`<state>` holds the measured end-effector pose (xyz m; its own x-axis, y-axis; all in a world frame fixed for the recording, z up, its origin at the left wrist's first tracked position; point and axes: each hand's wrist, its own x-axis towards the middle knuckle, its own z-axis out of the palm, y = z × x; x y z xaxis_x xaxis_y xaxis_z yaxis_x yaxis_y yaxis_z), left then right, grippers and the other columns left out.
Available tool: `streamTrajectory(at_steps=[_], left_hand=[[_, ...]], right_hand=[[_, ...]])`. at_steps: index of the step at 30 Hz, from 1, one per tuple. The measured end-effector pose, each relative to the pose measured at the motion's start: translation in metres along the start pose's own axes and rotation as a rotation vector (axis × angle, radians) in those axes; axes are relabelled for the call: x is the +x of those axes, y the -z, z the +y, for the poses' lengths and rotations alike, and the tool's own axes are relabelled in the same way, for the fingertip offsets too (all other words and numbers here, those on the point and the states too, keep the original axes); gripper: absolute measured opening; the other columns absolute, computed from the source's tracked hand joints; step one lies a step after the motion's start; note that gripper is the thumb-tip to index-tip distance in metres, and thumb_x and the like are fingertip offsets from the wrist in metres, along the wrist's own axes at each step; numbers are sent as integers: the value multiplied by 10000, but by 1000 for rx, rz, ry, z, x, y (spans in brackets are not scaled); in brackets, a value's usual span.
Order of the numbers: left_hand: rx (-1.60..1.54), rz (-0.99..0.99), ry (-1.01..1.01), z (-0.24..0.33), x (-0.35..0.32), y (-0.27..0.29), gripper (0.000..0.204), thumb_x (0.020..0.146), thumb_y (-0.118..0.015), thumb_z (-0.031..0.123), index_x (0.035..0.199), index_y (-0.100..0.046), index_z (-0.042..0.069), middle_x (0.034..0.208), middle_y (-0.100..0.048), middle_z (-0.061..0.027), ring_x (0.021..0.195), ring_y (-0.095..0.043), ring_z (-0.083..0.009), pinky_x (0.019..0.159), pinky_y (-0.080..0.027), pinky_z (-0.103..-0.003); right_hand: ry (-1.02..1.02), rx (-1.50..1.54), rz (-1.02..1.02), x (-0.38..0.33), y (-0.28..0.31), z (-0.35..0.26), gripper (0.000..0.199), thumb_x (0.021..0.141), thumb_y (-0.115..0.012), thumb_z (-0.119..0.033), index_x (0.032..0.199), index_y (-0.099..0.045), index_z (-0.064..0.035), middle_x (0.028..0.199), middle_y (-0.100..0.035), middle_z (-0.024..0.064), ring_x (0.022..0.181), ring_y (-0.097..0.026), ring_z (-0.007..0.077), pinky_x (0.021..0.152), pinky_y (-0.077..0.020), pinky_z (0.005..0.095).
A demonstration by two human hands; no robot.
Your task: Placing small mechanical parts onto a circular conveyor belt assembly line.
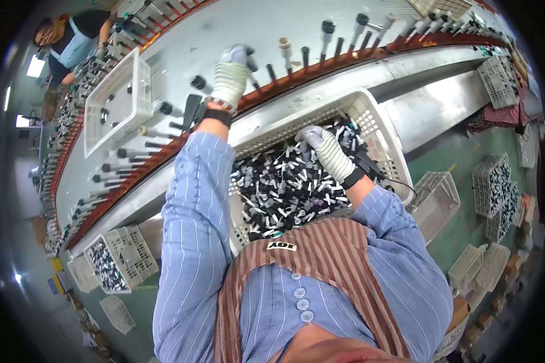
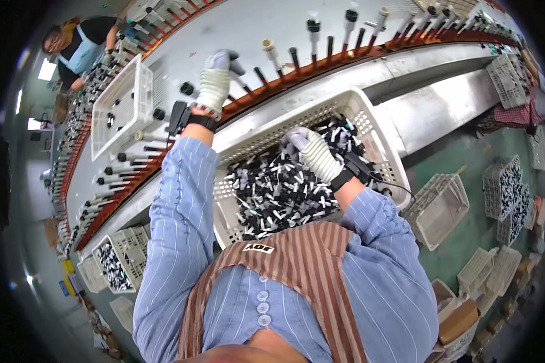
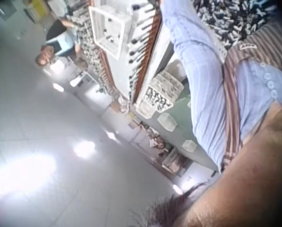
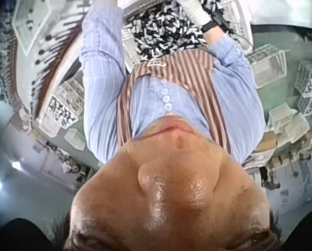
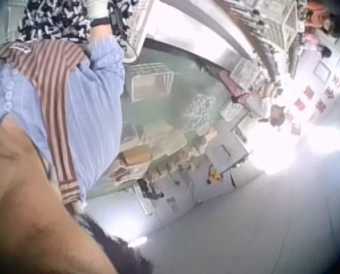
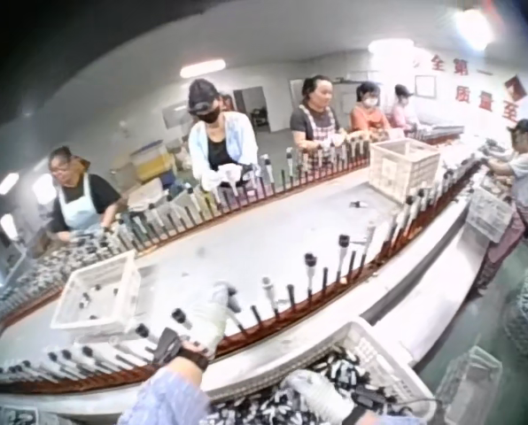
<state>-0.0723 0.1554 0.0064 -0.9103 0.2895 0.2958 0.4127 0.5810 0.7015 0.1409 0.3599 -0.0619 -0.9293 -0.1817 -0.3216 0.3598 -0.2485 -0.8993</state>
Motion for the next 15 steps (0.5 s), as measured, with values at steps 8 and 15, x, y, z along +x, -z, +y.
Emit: streamTrajectory(at_steps=[8, 15], left_hand=[[-616, 118, 374, -20, -29, 32, 350, 984, -428, 266, 1009, -634, -15, 635, -578, -69, 555, -591, -164, 476, -474, -293], [-650, 193, 368, -36, -52, 56, 314, 1000, -463, 271, 999, -629, 4, 650, -577, -59, 571, -583, -150, 522, -474, -282]], right_hand=[[826, -196, 656, 76, 94, -144, 504, 1002, -469, -515, 847, -650, -71, 744, -659, 32, 707, -606, 132, 665, -463, 319], [827, -413, 711, 173, 161, -198, 349, 996, -522, -337, 959, -679, -28, 864, -695, 77, 734, -629, 163, 705, -485, 318]])
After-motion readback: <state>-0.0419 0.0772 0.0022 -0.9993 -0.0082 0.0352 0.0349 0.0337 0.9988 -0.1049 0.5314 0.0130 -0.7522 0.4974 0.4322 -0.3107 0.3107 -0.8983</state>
